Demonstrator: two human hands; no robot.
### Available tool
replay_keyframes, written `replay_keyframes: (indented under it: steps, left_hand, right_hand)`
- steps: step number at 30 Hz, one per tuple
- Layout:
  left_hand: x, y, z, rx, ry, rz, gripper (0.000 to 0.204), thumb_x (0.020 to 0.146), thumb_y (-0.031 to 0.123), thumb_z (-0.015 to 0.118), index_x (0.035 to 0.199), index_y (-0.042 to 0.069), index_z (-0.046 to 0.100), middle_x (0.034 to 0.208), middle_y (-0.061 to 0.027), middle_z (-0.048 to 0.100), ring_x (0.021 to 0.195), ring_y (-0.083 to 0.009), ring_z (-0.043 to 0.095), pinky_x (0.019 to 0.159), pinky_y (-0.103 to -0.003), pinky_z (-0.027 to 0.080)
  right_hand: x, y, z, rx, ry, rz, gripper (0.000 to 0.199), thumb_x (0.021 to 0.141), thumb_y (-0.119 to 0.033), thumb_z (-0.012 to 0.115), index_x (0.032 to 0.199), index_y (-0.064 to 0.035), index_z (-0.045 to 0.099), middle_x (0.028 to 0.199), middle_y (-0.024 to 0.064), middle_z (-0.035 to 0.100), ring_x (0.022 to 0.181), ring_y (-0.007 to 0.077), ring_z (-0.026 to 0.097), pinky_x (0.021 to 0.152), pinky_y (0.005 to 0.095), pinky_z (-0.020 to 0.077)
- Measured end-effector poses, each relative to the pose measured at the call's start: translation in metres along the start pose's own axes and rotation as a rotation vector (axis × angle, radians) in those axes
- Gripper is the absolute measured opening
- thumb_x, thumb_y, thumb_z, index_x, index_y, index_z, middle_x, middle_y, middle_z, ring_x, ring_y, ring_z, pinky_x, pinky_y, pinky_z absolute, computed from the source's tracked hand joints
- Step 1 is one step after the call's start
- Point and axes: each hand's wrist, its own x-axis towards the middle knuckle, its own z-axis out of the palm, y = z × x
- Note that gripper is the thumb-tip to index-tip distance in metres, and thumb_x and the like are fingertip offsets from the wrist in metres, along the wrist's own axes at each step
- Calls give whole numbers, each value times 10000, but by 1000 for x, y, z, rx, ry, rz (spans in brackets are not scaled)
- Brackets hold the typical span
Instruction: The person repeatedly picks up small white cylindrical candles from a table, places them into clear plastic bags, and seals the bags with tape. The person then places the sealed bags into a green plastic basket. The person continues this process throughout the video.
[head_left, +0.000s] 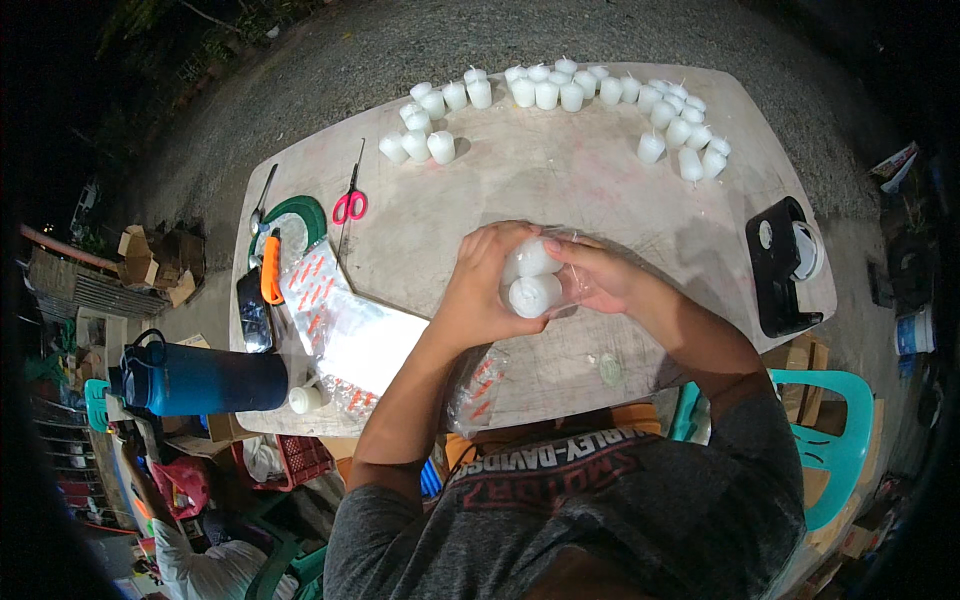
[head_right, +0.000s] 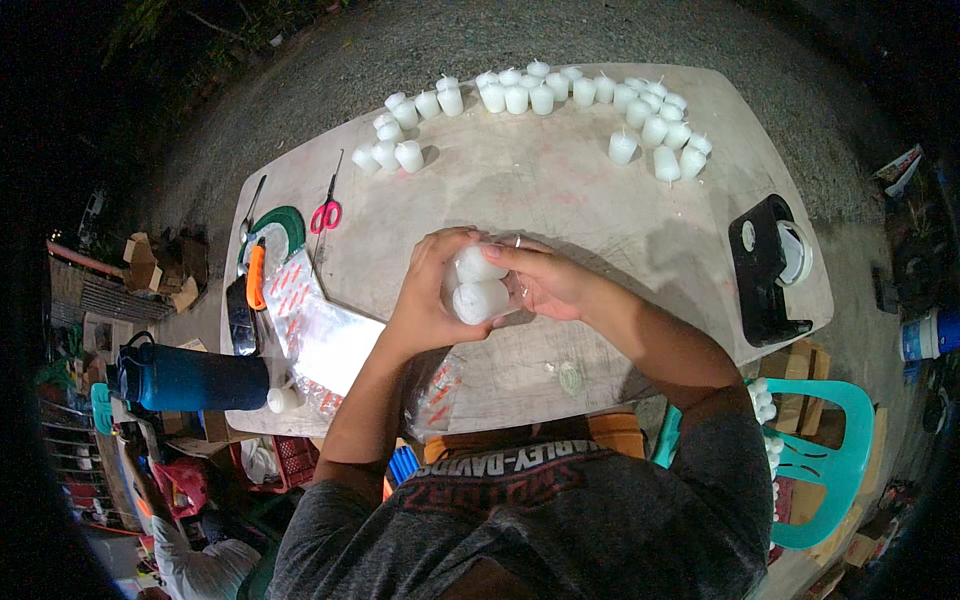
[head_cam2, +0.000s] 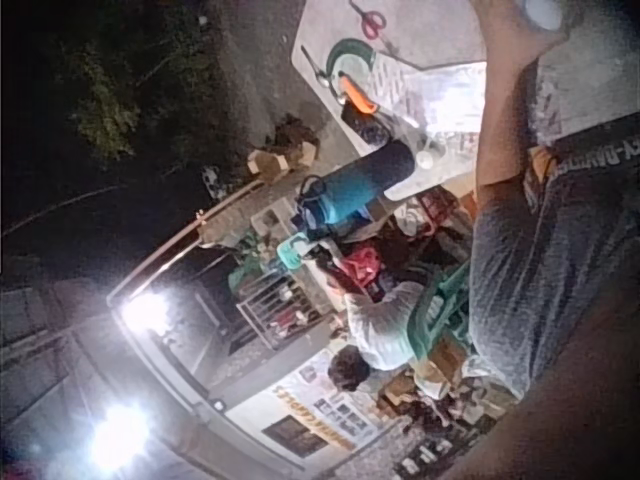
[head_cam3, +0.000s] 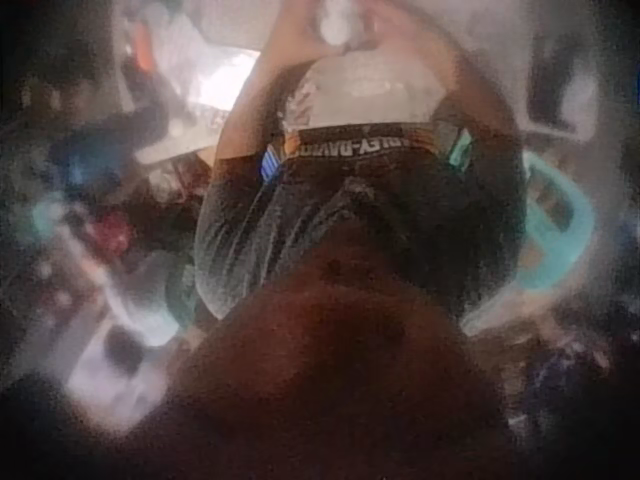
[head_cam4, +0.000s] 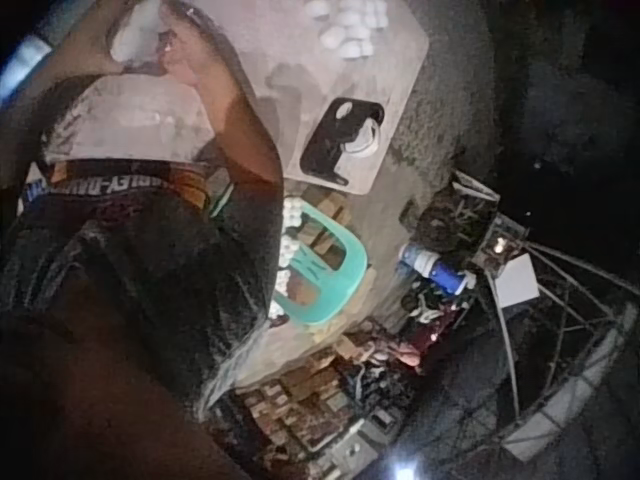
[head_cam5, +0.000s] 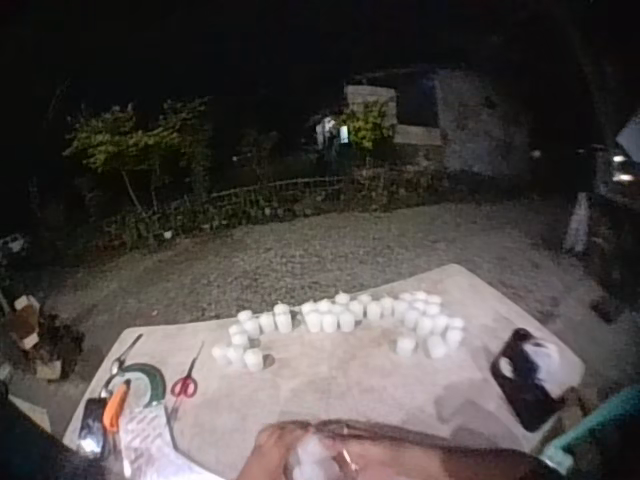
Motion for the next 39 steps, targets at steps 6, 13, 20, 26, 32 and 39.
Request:
replay_keyframes:
  steps: [6, 13, 20, 26, 32, 39]
  left_hand:
    - [0, 6, 3, -127, -15, -27, 742, 494, 147, 808, 1141, 66, 454, 1106, -153, 534, 1054, -334, 530, 904, -425, 420]
    - [-6, 4, 12, -257, 15, -64, 684, 519, 89, 808, 1096, 73, 443, 1046, -141, 527, 1073, -320, 530, 927, -429, 414]
    - [3, 12, 15, -153, 219, -91, 788, 499, 170, 822, 1171, 40, 432, 1127, -162, 468, 1120, -316, 461, 959, -418, 373]
    - [-1, 2, 12, -136, 95, -140, 823, 446, 204, 809, 1166, 38, 445, 1127, -164, 487, 1082, -341, 463, 936, -414, 370]
    - [-7, -8, 25, -161, 160, -88, 795, 431, 195, 789, 1142, 63, 459, 1094, -128, 498, 1038, -306, 478, 906, -406, 342]
    - [-7, -3, 27, -83, 190, -13, 749, 441, 166, 767, 1115, 63, 458, 1051, -115, 503, 1017, -306, 480, 862, -403, 363]
  right_hand:
    - [2, 7, -5, -52, 35, -42, 361, 915, -234, 565, 1237, -103, 467, 1117, 34, 571, 973, 147, 605, 796, 335, 529]
    - [4, 8, 4, -142, 126, -48, 342, 901, -136, 574, 1226, -75, 484, 1079, 21, 577, 977, 117, 583, 789, 276, 511]
    - [2, -1, 11, -209, 268, -129, 335, 887, -160, 607, 1202, -61, 547, 1059, 41, 600, 911, 96, 579, 691, 267, 516]
    - [-6, -7, 10, -273, 257, -255, 259, 869, -102, 627, 1107, -45, 542, 1044, 73, 596, 918, 107, 568, 754, 257, 492]
    - [-7, -5, 2, -164, 223, -214, 212, 844, -79, 657, 1020, -53, 542, 1036, 67, 569, 908, 119, 565, 743, 253, 493]
    - [-5, 6, -15, -259, 192, -280, 143, 860, -51, 625, 971, -69, 537, 1031, 55, 591, 872, 107, 586, 708, 215, 484]
